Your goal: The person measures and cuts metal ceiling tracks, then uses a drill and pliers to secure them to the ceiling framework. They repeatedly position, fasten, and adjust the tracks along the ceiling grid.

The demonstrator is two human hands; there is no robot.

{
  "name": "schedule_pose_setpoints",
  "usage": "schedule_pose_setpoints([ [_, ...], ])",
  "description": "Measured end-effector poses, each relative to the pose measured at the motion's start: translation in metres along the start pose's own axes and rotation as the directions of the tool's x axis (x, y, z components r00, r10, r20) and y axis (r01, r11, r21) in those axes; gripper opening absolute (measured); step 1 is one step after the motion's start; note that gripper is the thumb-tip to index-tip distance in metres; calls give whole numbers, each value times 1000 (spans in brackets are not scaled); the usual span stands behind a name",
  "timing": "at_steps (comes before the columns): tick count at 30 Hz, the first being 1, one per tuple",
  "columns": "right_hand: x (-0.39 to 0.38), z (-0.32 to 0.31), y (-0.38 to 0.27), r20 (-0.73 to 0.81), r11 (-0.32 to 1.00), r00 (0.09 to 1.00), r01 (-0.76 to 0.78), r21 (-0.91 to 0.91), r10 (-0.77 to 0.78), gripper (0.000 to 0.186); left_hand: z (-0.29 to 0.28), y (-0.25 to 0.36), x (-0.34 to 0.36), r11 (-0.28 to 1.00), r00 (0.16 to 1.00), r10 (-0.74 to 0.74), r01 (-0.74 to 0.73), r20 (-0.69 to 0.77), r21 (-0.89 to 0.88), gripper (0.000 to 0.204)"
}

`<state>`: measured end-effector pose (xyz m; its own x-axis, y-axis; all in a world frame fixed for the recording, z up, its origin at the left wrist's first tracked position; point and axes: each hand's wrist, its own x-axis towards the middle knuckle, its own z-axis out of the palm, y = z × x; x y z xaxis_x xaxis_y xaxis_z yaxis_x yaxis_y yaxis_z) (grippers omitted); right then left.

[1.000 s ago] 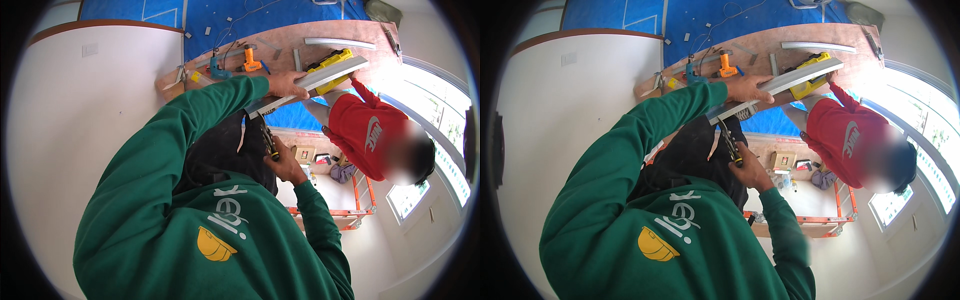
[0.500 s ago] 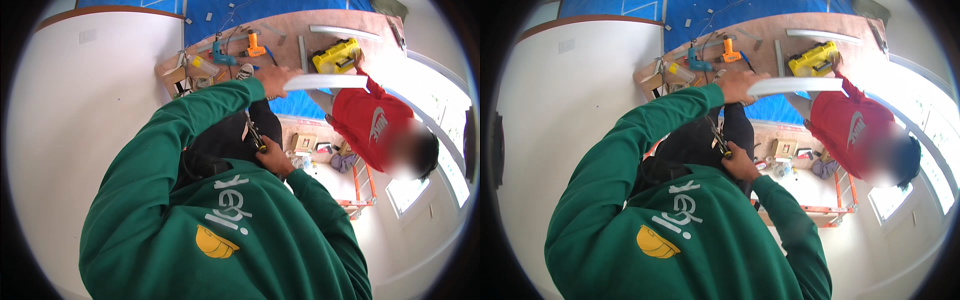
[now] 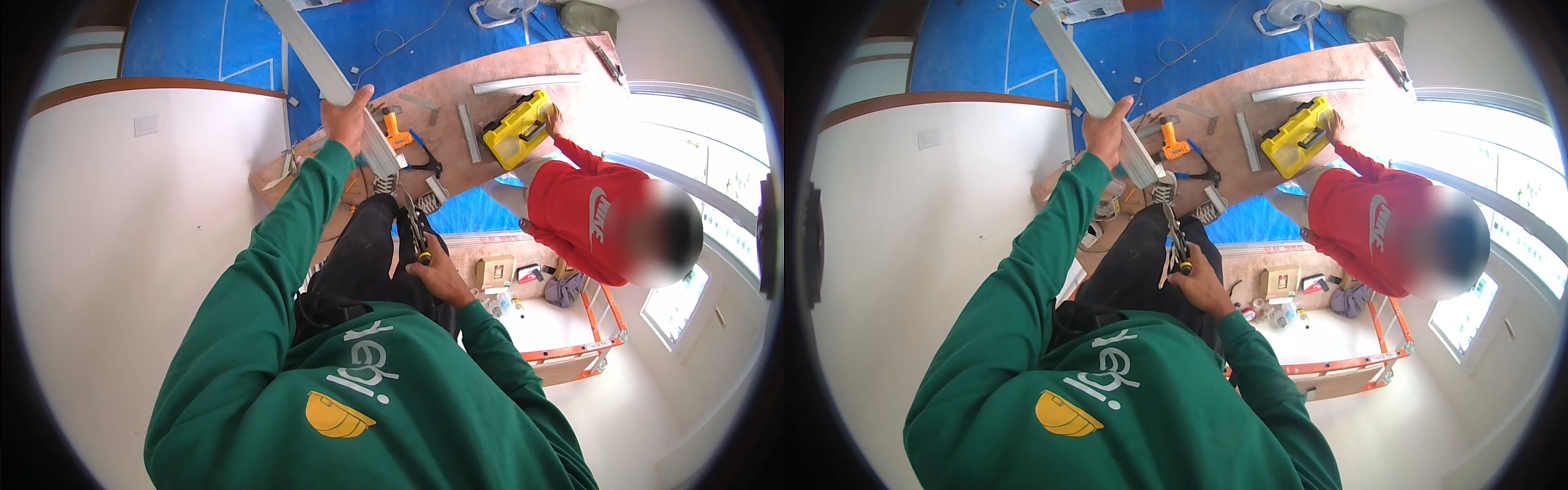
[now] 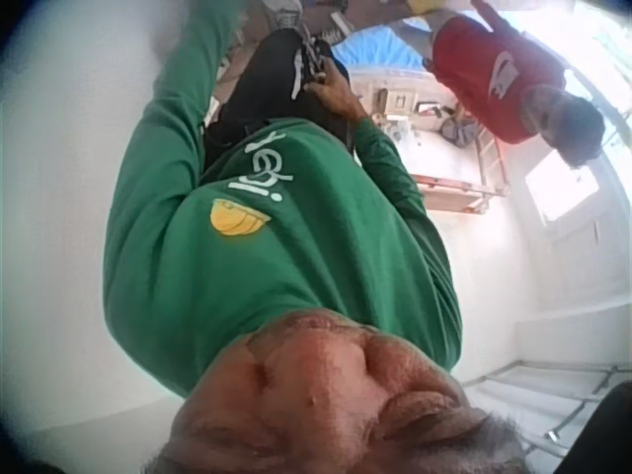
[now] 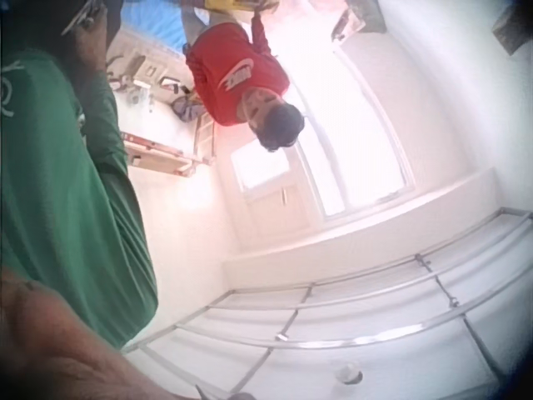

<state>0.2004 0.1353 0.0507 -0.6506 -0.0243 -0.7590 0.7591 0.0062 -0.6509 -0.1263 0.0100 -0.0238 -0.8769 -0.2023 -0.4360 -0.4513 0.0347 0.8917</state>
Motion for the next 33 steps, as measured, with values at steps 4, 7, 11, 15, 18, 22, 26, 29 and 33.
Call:
schedule_pose_setpoints([
  [4,13,1,-7,-36,999,999,34,10,-33,78,1,-1,-10,991,997,79,-81,22,104,75],
  [7,17,0,-9,-37,998,999,25,53,-23,76,6,-3,-17,984,994,109,-108,5,143,80],
  [11,16,0,-4,-71,999,997,29,19,-28,79,12,1,-25,993,994,108,-107,-14,40,83],
  [15,16,2,3,-75,1000,997,30,9,-29,82,14,7,-26,987,986,150,-145,-75,72,86],
  [18,21,4,5,-74,999,997,25,38,-22,83,15,5,-26,986,991,114,-103,-74,134,86],
  [22,32,5,4,-71,1000,997,18,25,-16,82,16,-1,-28,990,994,104,-100,-42,97,86],
  [26,39,6,4,-84,1000,996,28,3,-27,75,19,-2,-26,990,993,106,-101,-47,94,87],
  [29,41,7,4,-81,1000,997,9,-11,-9,71,20,-3,-23,991,994,100,-95,-52,94,88],
  [33,42,7,-1,-96,1000,995,-15,-11,14,68,21,-7,-19,992,994,95,-91,-50,87,87],
])
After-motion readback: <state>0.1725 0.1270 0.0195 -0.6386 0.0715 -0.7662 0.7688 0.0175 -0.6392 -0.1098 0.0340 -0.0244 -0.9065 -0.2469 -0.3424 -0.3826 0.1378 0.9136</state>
